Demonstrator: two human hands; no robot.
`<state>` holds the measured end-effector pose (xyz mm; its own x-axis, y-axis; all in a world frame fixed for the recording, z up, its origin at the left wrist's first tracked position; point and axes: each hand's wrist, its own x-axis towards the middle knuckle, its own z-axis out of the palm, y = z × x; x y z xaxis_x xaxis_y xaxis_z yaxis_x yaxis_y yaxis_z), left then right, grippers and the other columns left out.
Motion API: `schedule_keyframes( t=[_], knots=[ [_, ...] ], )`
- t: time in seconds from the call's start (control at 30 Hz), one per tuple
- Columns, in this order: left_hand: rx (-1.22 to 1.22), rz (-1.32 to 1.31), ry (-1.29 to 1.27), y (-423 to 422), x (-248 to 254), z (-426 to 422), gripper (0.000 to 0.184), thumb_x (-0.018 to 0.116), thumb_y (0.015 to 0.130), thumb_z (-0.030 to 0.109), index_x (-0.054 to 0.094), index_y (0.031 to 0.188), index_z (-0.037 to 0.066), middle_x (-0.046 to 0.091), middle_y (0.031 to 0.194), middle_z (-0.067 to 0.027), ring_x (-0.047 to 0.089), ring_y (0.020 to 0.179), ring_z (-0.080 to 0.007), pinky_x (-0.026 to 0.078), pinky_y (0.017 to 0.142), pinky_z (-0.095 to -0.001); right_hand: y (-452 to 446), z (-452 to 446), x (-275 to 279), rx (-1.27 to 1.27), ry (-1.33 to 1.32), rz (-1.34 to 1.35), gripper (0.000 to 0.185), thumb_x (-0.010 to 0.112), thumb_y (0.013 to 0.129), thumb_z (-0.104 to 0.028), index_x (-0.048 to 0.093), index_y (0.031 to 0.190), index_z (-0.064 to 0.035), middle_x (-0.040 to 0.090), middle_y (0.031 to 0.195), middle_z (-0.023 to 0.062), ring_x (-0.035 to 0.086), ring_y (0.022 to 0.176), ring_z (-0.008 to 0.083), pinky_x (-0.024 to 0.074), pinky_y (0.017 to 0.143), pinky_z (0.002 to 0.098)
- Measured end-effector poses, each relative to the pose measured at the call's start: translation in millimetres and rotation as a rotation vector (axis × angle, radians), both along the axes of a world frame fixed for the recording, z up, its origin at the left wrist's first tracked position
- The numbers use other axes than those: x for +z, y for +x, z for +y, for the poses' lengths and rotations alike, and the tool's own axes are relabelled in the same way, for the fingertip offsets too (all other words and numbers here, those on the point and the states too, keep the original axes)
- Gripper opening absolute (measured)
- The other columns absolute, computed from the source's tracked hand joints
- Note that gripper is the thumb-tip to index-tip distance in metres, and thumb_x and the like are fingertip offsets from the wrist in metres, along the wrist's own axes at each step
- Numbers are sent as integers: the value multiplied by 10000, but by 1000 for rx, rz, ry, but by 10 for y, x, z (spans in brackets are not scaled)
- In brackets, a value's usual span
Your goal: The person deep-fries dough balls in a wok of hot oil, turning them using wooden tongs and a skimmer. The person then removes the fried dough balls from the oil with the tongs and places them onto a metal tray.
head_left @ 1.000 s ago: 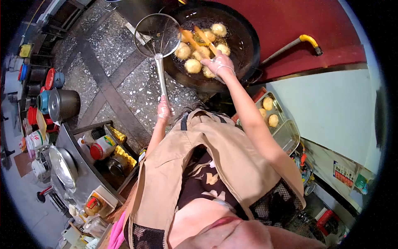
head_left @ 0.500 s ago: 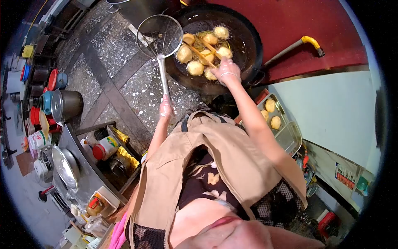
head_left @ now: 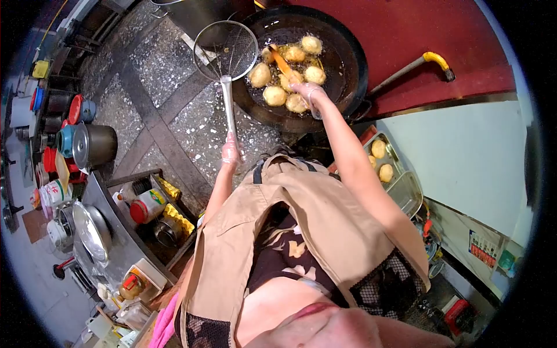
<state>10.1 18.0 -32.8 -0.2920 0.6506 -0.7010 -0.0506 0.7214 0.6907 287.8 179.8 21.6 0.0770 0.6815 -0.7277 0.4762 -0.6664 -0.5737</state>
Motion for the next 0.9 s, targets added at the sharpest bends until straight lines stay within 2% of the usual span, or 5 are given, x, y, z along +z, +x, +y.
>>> schedule_keyframes(
  t=[0.13,0.53,0.67,0.8,0.9],
  knots=[
    [-51,27,23,-43,-110,-7,725,336,796,699,583,656,32,429,473,-34,413,382,-169,334,358,-327,132,-105,-161,-189,2,314,471,679,728,-416,560,1002,-51,561,854,78,528,634,172,459,464,308],
    [-61,-3,78,-68,-110,-3,713,341,791,708,550,640,43,424,475,-28,414,393,-164,336,380,-314,208,-476,108,-384,-184,915,568,577,787,-517,513,1079,-34,568,744,147,574,558,231,495,485,327],
    [-51,3,25,-60,-84,-9,686,347,805,685,554,653,49,430,477,-25,416,389,-161,345,380,-316,324,-864,512,-402,-186,897,677,563,780,-549,474,1071,55,568,735,133,577,561,207,497,500,290],
    [-31,-15,48,-69,-171,-17,658,367,811,671,533,639,58,416,463,-12,402,365,-146,334,355,-297,474,-1194,566,-484,-77,869,530,571,804,-485,505,1008,0,563,708,114,550,532,185,484,484,278],
    [-2,-33,-1,-47,-121,-6,657,365,815,666,520,625,57,408,456,-14,389,344,-147,325,332,-299,514,-1400,692,-267,13,493,454,618,779,-465,507,908,-44,501,661,45,494,507,126,421,458,231]
  ],
)
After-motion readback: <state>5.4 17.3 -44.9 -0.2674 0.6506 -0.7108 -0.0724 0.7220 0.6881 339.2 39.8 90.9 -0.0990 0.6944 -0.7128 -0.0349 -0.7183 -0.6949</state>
